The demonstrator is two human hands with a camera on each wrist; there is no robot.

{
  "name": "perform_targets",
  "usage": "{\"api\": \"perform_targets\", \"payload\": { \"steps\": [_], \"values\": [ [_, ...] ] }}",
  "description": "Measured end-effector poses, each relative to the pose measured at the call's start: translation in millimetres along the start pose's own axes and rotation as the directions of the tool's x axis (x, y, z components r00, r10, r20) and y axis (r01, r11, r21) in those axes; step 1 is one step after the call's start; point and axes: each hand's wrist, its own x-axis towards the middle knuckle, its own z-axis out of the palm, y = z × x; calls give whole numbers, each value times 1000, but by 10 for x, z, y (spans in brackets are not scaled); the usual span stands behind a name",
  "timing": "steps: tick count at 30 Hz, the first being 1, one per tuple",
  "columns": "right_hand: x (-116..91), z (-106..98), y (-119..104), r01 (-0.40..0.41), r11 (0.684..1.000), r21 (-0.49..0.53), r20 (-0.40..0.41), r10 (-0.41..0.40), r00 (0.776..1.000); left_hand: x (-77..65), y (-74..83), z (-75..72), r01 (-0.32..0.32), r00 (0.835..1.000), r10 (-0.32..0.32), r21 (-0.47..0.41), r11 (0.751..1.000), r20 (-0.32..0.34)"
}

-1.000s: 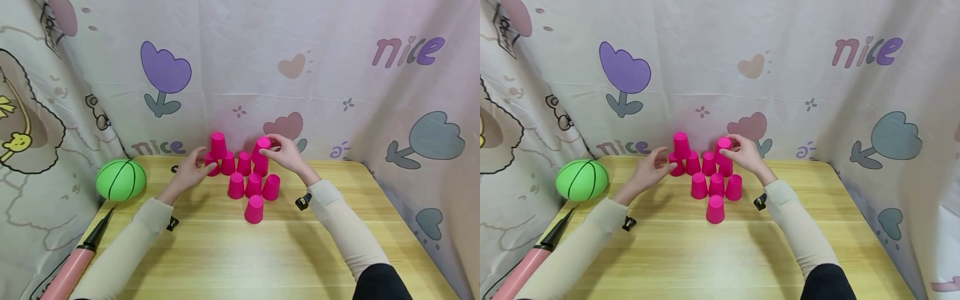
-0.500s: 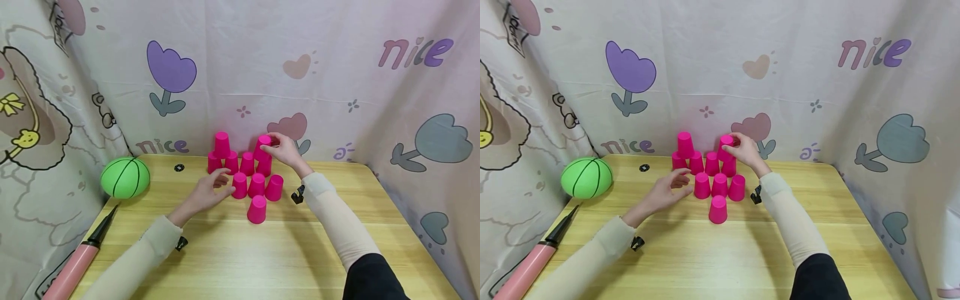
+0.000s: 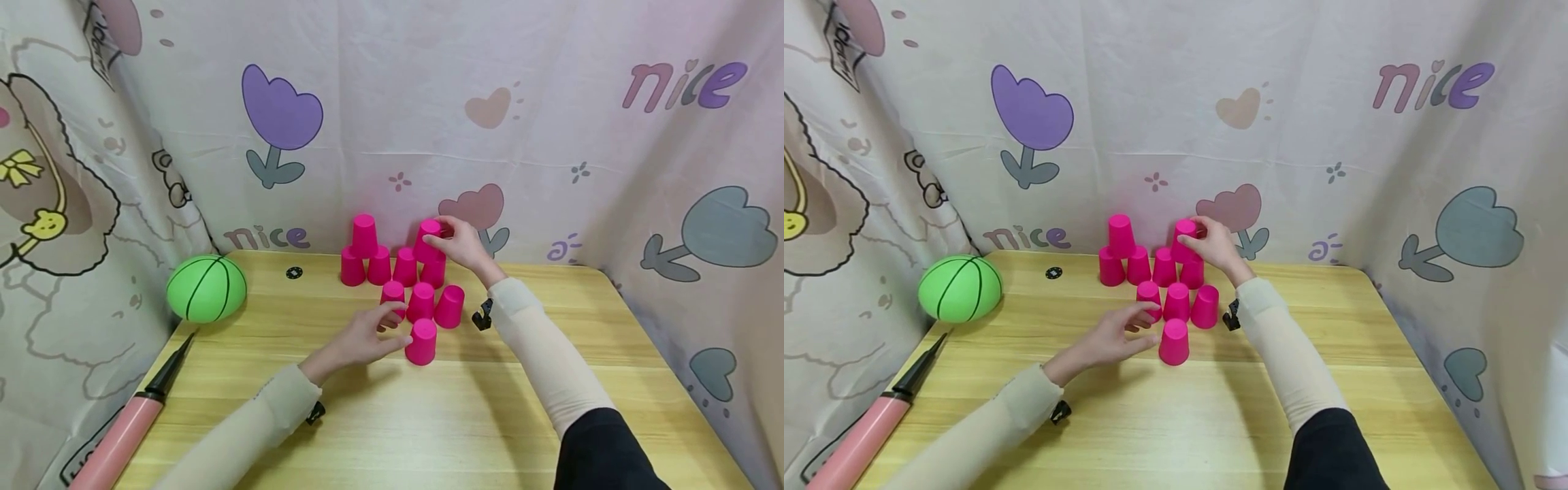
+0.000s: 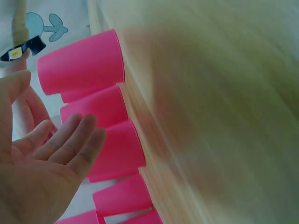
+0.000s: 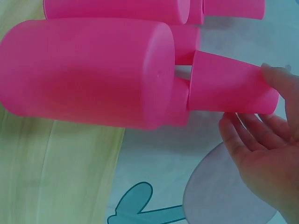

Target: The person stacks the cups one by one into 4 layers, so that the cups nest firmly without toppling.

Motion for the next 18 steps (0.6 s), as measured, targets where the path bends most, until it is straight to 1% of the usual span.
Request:
{"api": "perform_targets", "payload": {
  "steps": [4,8,14,18],
  "values": [
    [-3,-5,1,-3,1000,-19,2,3,1000,15,37,77,19,1000,-19,-1,1000,19],
    [-16,-25,14,-9,1000,-7,18,9,1000,32,48,141,30,999,-30,2,1000,30],
    [-62,-88,27,-11,1000,26,19,10,1000,68,45,203,-4,1000,3,11,1000,29],
    [-114,-134,43,5,999,36,22,-6,1000,89,67,230,-16,999,17,-11,1000,38]
  ]
}}
